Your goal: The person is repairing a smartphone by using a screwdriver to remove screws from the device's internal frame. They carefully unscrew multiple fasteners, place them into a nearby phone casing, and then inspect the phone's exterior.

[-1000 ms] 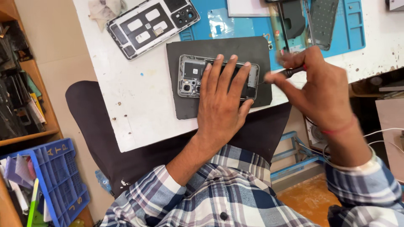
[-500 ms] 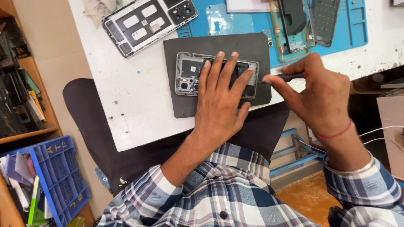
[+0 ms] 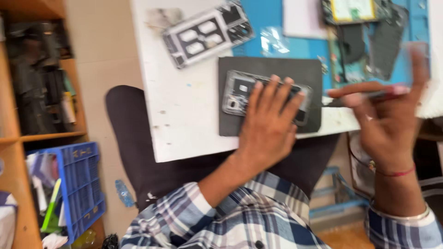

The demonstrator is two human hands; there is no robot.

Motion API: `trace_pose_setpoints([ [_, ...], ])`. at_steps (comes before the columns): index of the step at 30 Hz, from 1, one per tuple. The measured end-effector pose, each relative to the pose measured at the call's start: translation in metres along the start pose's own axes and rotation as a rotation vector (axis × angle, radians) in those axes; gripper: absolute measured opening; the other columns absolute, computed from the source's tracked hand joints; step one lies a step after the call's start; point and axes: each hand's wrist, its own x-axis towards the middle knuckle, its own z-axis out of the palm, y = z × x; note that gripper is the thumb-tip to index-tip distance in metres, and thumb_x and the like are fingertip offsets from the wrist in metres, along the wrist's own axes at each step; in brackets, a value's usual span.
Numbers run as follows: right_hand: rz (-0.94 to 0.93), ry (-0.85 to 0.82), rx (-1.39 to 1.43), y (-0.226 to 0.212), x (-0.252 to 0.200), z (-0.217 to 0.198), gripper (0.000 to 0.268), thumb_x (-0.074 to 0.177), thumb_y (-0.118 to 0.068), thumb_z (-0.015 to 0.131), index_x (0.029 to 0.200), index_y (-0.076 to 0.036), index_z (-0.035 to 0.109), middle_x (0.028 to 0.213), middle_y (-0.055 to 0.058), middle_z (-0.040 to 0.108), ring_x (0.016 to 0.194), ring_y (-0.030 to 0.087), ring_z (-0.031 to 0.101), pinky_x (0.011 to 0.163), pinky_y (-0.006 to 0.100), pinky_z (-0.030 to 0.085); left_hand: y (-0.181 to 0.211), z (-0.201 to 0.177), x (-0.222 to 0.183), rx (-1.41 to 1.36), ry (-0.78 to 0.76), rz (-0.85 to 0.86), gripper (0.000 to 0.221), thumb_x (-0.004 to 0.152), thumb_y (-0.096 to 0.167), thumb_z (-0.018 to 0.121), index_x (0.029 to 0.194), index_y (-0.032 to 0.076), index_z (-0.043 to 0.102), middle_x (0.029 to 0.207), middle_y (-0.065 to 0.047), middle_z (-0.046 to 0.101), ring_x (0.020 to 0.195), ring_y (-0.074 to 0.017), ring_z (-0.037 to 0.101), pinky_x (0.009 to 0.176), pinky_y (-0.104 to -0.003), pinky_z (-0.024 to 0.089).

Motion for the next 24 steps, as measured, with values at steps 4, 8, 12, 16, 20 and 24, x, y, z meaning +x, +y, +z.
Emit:
trace_pose_setpoints([
  [4, 0.085, 0.141, 0.469, 0.029, 0.024, 0.007, 0.032, 0.116, 0.000, 0.052, 0.147, -0.006, 0.042, 0.091, 0.010, 0.065, 0.079, 0.018, 0.068, 0.079, 0.032, 0.059, 0.001, -0.002, -0.002, 0.037, 0.025, 0.018, 0.066, 0.084, 0.019, 0.076, 0.145, 0.006, 0.054, 0.156, -0.020, 0.046, 0.153, -0.0390, 0.036, 0.132, -0.057, 0.021],
  [8, 0.380, -0.064, 0.144, 0.026, 0.073, 0.053, 0.026, 0.094, -0.011, 0.069, 0.118, -0.001, 0.070, 0.080, 0.003, 0.062, 0.062, 0.010, 0.047, 0.053, 0.023, 0.035, -0.001, -0.003, -0.003, 0.071, 0.035, 0.031, 0.058, 0.083, 0.020, 0.074, 0.138, 0.006, 0.060, 0.152, -0.020, 0.050, 0.151, -0.0382, 0.039, 0.131, -0.058, 0.021],
  [12, -0.136, -0.320, -0.330, 0.014, 0.123, 0.105, 0.019, 0.096, -0.021, 0.079, 0.102, -0.004, 0.076, 0.089, 0.005, 0.069, 0.073, 0.021, 0.063, 0.062, 0.033, 0.050, -0.002, -0.002, -0.003, 0.094, 0.045, 0.029, 0.052, 0.082, 0.021, 0.074, 0.130, 0.002, 0.065, 0.145, -0.022, 0.054, 0.148, -0.0383, 0.042, 0.131, -0.057, 0.023],
  [16, -0.421, -0.375, -0.598, 0.021, 0.162, 0.150, 0.020, 0.097, -0.026, 0.080, 0.098, -0.006, 0.079, 0.086, 0.010, 0.067, 0.073, 0.029, 0.065, 0.064, 0.040, 0.050, -0.005, 0.000, -0.006, 0.058, 0.086, 0.044, 0.044, 0.082, 0.019, 0.073, 0.123, 0.002, 0.068, 0.139, -0.019, 0.057, 0.148, -0.0372, 0.044, 0.133, -0.059, 0.023],
  [20, -0.580, -0.446, -0.655, 0.030, 0.182, 0.165, 0.020, 0.098, -0.027, 0.077, 0.095, -0.007, 0.078, 0.089, 0.007, 0.068, 0.078, 0.031, 0.066, 0.068, 0.042, 0.051, -0.008, 0.002, -0.008, 0.053, 0.080, 0.049, 0.038, 0.083, 0.018, 0.072, 0.118, 0.004, 0.069, 0.139, -0.018, 0.058, 0.148, -0.0362, 0.044, 0.134, -0.059, 0.022],
  [24, -0.543, -0.516, -0.682, 0.033, 0.188, 0.173, 0.020, 0.097, -0.027, 0.077, 0.096, -0.007, 0.079, 0.088, 0.008, 0.068, 0.074, 0.030, 0.065, 0.066, 0.041, 0.051, -0.009, 0.004, -0.007, 0.053, 0.108, 0.056, 0.038, 0.085, 0.017, 0.069, 0.120, 0.004, 0.070, 0.139, -0.018, 0.058, 0.147, -0.0357, 0.044, 0.134, -0.059, 0.021],
])
